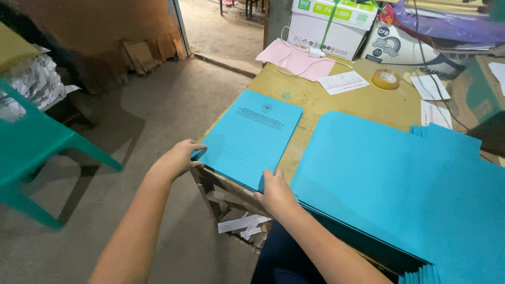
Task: The person folds light blue paper sheets in half on a wooden table. They smooth the creases with their hands and place the folded sheets onto a growing stack to the left.
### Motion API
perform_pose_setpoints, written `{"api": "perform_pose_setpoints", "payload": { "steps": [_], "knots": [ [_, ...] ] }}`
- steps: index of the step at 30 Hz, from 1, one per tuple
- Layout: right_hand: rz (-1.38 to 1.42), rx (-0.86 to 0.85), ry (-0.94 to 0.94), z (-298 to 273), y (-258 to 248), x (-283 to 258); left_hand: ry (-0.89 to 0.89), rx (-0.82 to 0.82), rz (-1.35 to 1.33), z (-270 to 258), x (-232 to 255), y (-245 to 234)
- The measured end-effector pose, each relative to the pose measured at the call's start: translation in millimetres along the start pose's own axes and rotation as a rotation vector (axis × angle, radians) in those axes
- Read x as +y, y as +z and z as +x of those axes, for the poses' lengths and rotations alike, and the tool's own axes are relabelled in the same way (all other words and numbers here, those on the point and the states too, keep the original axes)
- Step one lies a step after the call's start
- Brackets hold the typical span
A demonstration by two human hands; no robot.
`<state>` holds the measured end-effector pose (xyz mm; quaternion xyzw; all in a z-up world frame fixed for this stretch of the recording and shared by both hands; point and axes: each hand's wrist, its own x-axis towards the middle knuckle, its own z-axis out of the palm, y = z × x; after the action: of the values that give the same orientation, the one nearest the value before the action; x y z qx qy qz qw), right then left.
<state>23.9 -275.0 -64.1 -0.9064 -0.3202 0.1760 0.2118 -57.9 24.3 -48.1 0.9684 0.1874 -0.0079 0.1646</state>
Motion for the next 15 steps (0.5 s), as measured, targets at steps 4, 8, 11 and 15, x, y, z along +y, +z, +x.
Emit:
{"api": "perform_pose_setpoints", "payload": {
  "steps": [4,8,11,15],
  "knots": [
    [-0.066,0.011,-0.043,-4,-5,-4,-0.021,-0.005,-0.022,-15,14,-10],
    [-0.063,-0.003,-0.045,-8,-10,-9,-0.028,0.009,-0.066,-10,8,-1],
    [-0.002,0.017,-0.062,-15,-17,-16,0.023,0.039,-0.019,-5,2,9],
    [0.009,0.023,-0.072,-13,-11,-11,0.037,0.072,-0.016,-4,0,18]
  ]
}}
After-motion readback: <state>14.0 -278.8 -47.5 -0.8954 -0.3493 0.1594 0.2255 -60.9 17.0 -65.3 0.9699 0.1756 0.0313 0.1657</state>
